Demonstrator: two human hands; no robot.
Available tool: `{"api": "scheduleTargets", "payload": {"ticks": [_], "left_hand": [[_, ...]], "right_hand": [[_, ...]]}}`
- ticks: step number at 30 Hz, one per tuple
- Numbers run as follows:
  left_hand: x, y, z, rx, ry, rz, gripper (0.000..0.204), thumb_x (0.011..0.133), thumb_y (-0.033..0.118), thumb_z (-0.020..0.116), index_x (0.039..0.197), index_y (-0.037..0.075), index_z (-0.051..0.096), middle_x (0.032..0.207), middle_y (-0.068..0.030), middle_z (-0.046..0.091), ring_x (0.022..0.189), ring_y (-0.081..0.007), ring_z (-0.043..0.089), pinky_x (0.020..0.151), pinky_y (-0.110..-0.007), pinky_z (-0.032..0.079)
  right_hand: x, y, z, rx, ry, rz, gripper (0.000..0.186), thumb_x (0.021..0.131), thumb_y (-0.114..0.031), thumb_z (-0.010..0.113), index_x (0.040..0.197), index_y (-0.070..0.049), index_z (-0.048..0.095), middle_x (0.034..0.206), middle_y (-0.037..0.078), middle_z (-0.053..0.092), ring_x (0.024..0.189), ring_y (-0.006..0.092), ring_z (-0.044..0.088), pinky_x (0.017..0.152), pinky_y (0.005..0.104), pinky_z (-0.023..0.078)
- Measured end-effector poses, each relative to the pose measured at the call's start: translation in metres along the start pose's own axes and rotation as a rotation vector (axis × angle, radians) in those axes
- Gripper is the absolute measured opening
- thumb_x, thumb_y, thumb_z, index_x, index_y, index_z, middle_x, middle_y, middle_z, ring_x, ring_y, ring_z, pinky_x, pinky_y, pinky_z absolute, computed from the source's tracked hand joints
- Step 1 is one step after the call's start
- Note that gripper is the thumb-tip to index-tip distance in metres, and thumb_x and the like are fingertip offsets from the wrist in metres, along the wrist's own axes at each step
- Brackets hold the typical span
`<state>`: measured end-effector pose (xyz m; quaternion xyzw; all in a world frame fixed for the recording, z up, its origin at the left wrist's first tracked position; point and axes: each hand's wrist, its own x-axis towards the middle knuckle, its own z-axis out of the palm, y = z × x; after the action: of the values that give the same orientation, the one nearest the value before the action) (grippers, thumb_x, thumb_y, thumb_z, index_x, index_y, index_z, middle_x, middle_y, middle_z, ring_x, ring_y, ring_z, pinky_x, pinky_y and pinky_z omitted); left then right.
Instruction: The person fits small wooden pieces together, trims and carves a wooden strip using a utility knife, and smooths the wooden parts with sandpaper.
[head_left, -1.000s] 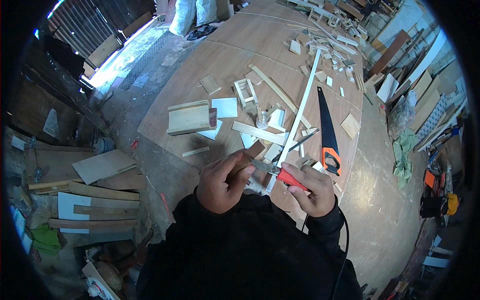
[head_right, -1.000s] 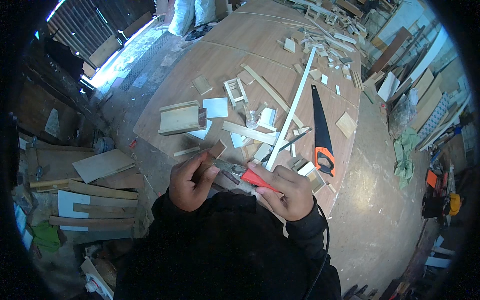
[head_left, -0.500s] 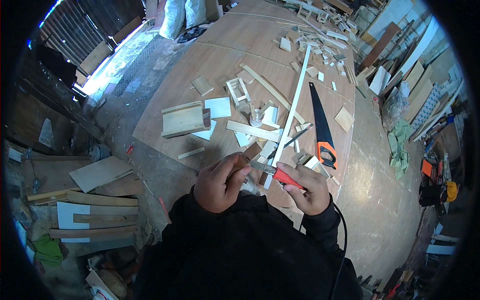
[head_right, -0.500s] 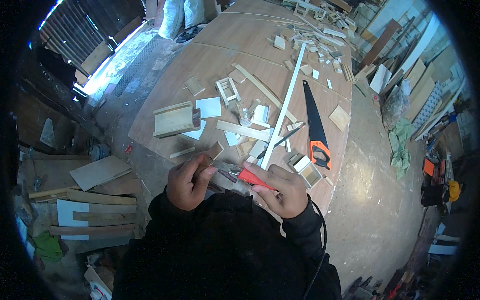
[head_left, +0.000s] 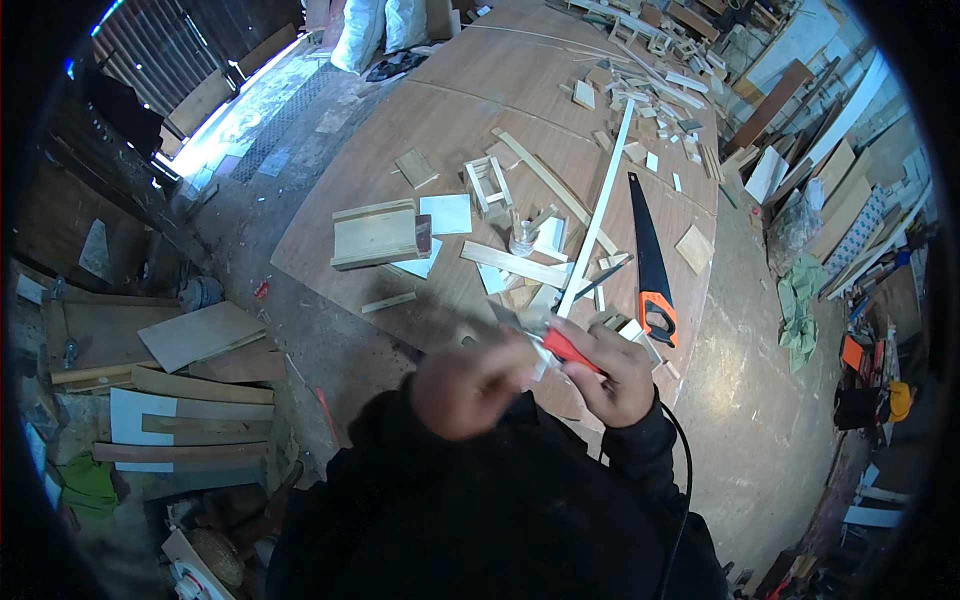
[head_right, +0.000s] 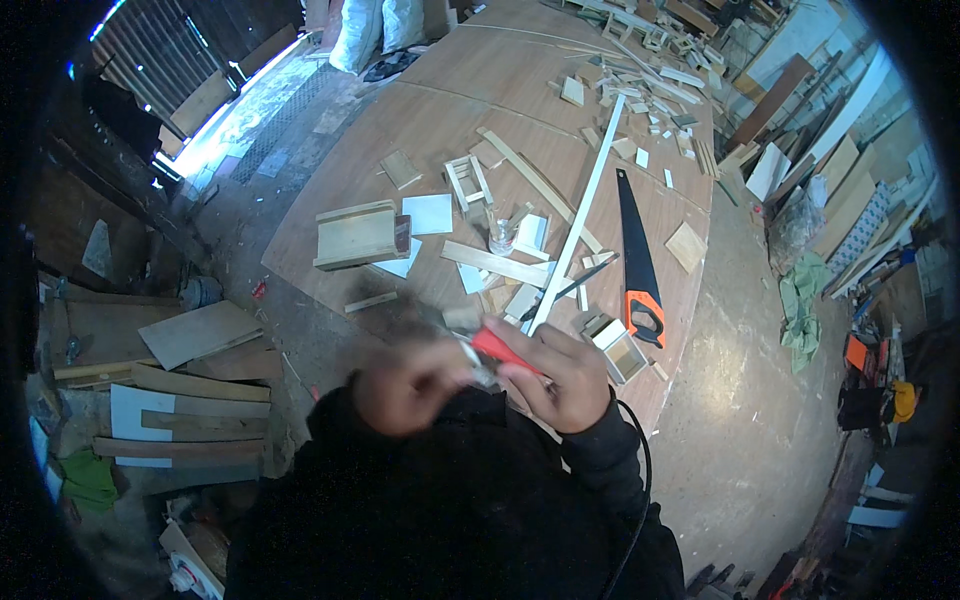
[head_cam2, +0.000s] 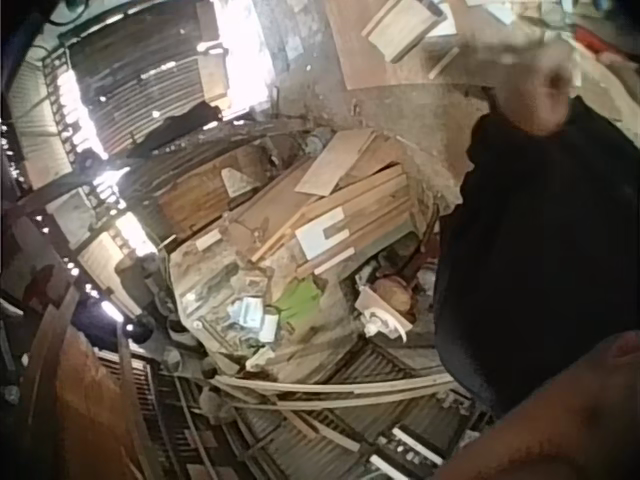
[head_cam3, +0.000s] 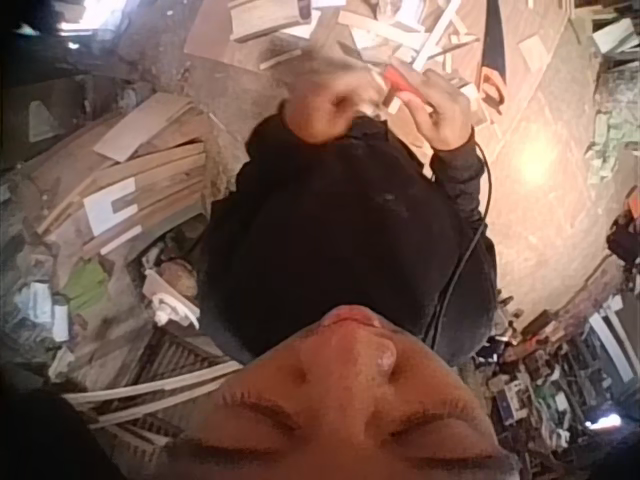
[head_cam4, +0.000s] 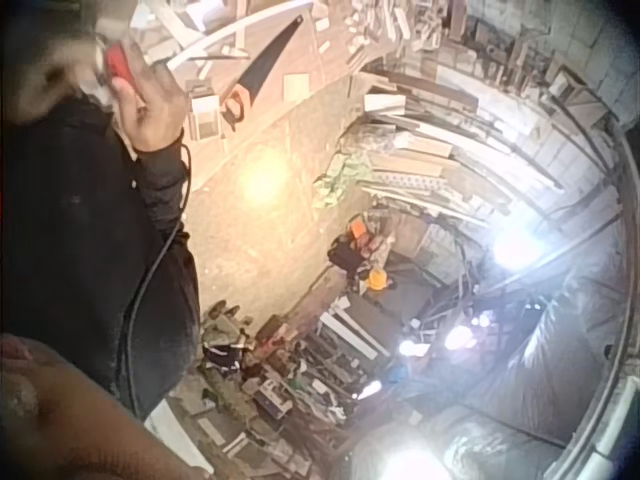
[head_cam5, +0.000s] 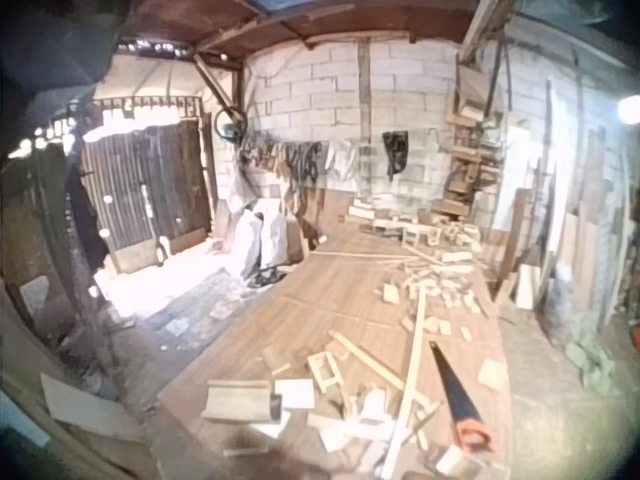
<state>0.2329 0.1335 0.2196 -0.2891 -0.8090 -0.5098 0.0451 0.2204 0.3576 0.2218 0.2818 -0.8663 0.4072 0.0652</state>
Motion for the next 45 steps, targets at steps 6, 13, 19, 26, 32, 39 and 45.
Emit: {"api": "scheduleTargets", "payload": {"ticks": [6, 13, 19, 26, 32, 39, 45], "left_hand": [[0.0, 0.003, 0.018, -0.13, 0.053, 0.017, 0.018, 0.089, 0.012, 0.066, 0.098, -0.003, 0.062, 0.068, -0.0156, 0.059, 0.055, -0.0242, 0.061, 0.052, -0.034, 0.045], [0.002, -0.01, 0.006, -0.005, 0.257, -0.056, 0.029, 0.09, 0.012, 0.068, 0.111, -0.006, 0.058, 0.072, -0.0153, 0.063, 0.053, -0.0207, 0.062, 0.049, -0.032, 0.046], [0.007, -0.019, -0.006, -0.144, 0.142, -0.069, 0.029, 0.094, 0.014, 0.064, 0.113, -0.006, 0.057, 0.068, -0.0116, 0.059, 0.052, -0.0148, 0.055, 0.05, -0.028, 0.042], [0.016, -0.02, -0.007, -0.251, 0.115, -0.02, 0.029, 0.096, 0.018, 0.061, 0.111, -0.007, 0.057, 0.068, -0.0084, 0.057, 0.053, -0.0119, 0.049, 0.051, -0.027, 0.039], [0.02, -0.026, 0.0, -0.338, 0.089, -0.072, 0.03, 0.097, 0.021, 0.061, 0.109, -0.006, 0.059, 0.066, -0.0066, 0.056, 0.053, -0.0122, 0.05, 0.052, -0.028, 0.04], [0.022, -0.029, 0.002, -0.344, 0.078, -0.087, 0.031, 0.097, 0.025, 0.06, 0.105, -0.005, 0.061, 0.067, -0.0066, 0.057, 0.053, -0.0126, 0.052, 0.052, -0.027, 0.04], [0.022, -0.027, 0.002, -0.335, 0.104, -0.068, 0.032, 0.097, 0.026, 0.061, 0.106, -0.005, 0.061, 0.067, -0.0061, 0.057, 0.052, -0.012, 0.051, 0.051, -0.027, 0.039]], "right_hand": [[0.014, 0.018, 0.006, 0.099, 0.172, 0.011, 0.045, 0.087, -0.017, 0.066, 0.13, -0.006, 0.06, 0.075, 0.014, 0.06, 0.063, 0.0282, 0.058, 0.061, 0.0336, 0.044], [0.008, 0.026, 0.003, 0.154, 0.258, 0.035, 0.045, 0.091, -0.019, 0.06, 0.13, 0.002, 0.057, 0.09, 0.019, 0.066, 0.074, 0.0269, 0.063, 0.071, 0.0321, 0.047], [0.001, 0.03, 0.0, 0.295, 0.015, -0.077, 0.042, 0.092, -0.022, 0.062, 0.128, -0.001, 0.06, 0.076, 0.013, 0.06, 0.063, 0.0241, 0.056, 0.06, 0.032, 0.043], [0.003, 0.029, -0.019, 0.226, -0.032, -0.099, 0.045, 0.09, -0.029, 0.065, 0.128, -0.006, 0.063, 0.066, 0.009, 0.054, 0.053, 0.0201, 0.05, 0.051, 0.0312, 0.037], [0.0, 0.034, -0.022, 0.205, -0.003, -0.116, 0.045, 0.089, -0.03, 0.066, 0.128, -0.008, 0.064, 0.064, 0.008, 0.052, 0.05, 0.0188, 0.048, 0.049, 0.0311, 0.035], [0.0, 0.037, -0.025, 0.194, -0.012, -0.119, 0.044, 0.089, -0.029, 0.067, 0.128, -0.009, 0.064, 0.064, 0.008, 0.053, 0.05, 0.0186, 0.048, 0.049, 0.0312, 0.035], [-0.001, 0.038, -0.026, 0.195, -0.026, -0.12, 0.044, 0.088, -0.029, 0.068, 0.128, -0.01, 0.064, 0.063, 0.008, 0.053, 0.049, 0.0183, 0.048, 0.048, 0.0312, 0.035]]}}
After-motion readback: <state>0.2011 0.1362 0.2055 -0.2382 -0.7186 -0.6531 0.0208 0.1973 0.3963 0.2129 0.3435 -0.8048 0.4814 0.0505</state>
